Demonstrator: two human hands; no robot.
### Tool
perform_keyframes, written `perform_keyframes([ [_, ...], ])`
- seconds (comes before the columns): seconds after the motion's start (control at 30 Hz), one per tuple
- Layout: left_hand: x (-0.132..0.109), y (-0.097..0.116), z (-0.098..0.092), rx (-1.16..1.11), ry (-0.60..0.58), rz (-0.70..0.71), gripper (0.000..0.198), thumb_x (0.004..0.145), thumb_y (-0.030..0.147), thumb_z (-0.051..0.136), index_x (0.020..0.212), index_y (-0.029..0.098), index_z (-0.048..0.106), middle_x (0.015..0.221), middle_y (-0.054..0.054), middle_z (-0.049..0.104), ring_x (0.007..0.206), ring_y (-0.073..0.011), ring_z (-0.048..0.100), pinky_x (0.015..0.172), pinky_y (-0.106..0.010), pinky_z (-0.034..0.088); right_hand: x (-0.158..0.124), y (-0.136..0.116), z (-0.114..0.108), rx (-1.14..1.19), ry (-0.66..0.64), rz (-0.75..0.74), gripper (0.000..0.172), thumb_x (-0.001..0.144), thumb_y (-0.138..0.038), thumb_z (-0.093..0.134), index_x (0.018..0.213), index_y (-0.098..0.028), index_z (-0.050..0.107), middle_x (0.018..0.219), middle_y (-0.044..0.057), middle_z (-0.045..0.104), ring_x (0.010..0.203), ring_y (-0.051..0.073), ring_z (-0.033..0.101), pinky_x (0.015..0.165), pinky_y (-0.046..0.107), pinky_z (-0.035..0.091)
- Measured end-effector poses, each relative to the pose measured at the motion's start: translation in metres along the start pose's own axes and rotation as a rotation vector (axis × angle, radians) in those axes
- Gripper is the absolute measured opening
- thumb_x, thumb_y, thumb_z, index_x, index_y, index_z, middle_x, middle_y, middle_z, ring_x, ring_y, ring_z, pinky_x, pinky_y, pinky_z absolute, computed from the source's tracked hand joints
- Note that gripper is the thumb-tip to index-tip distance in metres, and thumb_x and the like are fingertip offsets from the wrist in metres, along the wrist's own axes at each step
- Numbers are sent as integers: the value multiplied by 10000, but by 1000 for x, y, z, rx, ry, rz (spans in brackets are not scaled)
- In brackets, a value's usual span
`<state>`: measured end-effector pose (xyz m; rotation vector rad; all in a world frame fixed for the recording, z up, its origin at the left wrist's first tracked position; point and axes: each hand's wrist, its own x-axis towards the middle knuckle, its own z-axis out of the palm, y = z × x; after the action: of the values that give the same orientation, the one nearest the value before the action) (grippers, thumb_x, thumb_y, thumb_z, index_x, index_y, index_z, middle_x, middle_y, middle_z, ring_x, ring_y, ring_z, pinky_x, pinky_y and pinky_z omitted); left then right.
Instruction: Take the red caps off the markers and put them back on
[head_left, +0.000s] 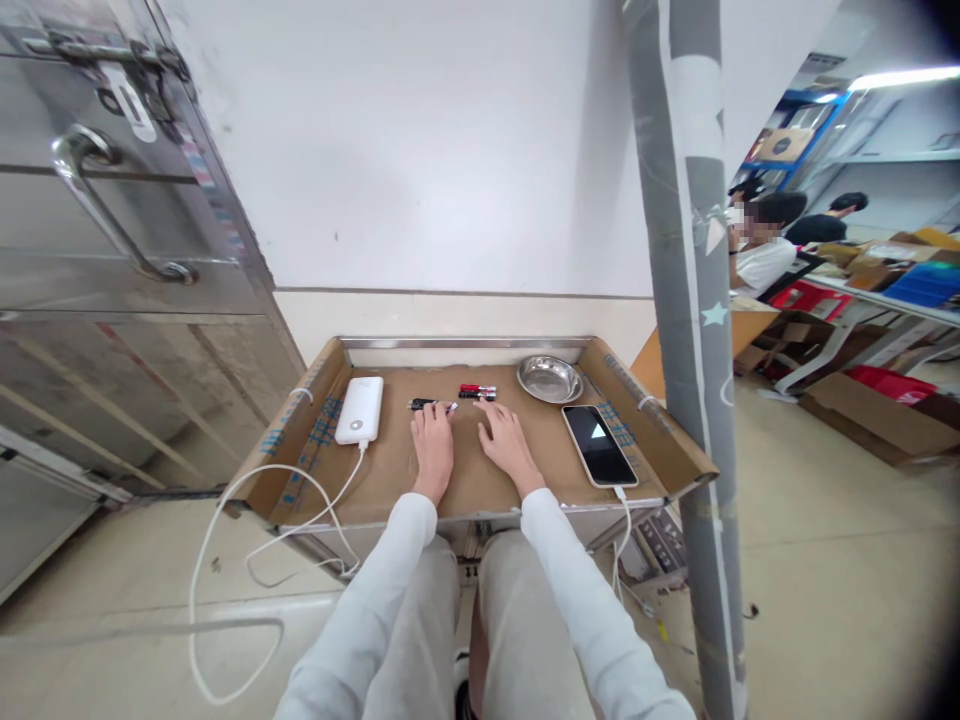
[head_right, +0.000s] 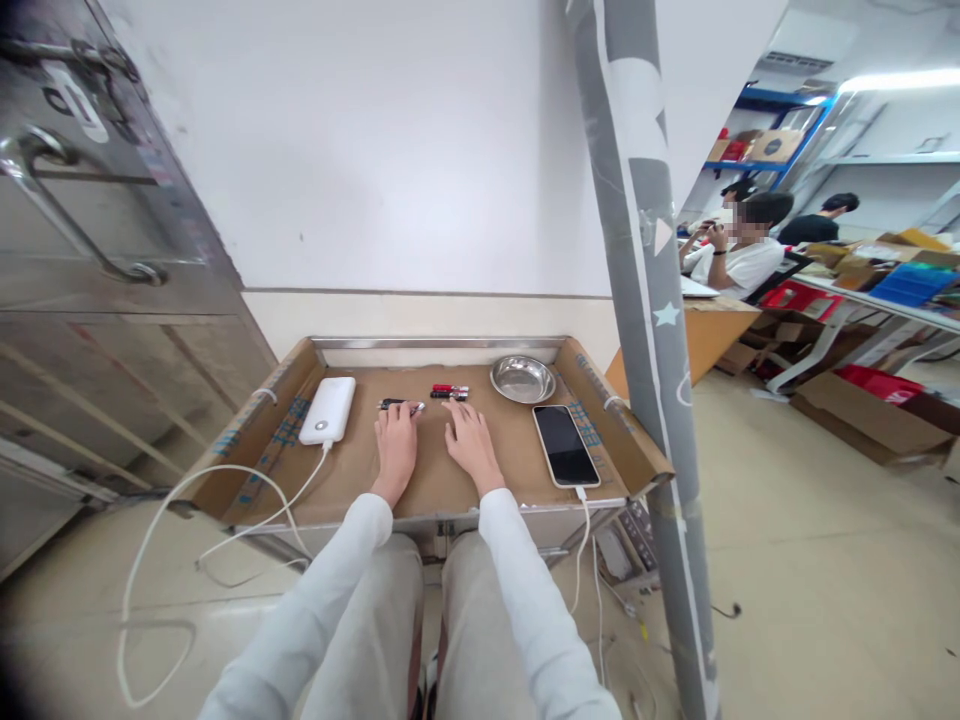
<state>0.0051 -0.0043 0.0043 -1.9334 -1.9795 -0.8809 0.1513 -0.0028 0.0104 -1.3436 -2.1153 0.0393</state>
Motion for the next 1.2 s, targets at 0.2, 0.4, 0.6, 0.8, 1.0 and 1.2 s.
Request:
perform_keyframes([
  [0.2,1,-1,4,-12,-14,-49,259,927,160,303,1024,135,541,995,-143,539,916,-255,517,817,-418,447,13,6,9,-161,3,91,393,892,-189,385,1260,-261,504,1350,97,441,1165,238,416,939,390,353],
  [0.4,3,-2,12,-19,1,11,321,870,32,263,1049,104,520,1015,-152,537,909,-235,528,840,-394,459,24,7,10,-195,-6,89,358,896,-191,380,1191,-281,562,1300,89,465,1127,245,420,918,388,349],
  [0.6,6,6,16,-77,-59,246,302,868,58,309,1078,101,522,1013,-141,554,1004,-249,523,899,-396,430,21,9,10,-202,46,105,341,885,-165,384,1186,-217,536,1242,107,491,1069,236,433,884,358,353],
  [0.8,19,16,27,-149,-134,344,245,910,132,333,993,120,563,960,-129,576,977,-243,523,916,-422,406,22,14,12,-267,56,194,271,879,-155,387,1092,-170,553,1122,132,520,1008,242,444,853,357,352],
  [1.0,23,17,32,-214,-149,289,207,929,179,358,898,145,559,909,-99,566,930,-226,526,896,-417,413,19,21,13,-200,26,196,208,898,-168,393,982,-158,583,956,102,559,924,220,472,848,336,355],
  [1.2,24,17,33,-262,-183,281,165,925,181,388,892,152,547,939,-85,549,922,-201,533,859,-368,437,16,33,22,-8,80,160,254,903,-133,359,929,-164,610,947,93,565,911,216,486,857,335,372],
])
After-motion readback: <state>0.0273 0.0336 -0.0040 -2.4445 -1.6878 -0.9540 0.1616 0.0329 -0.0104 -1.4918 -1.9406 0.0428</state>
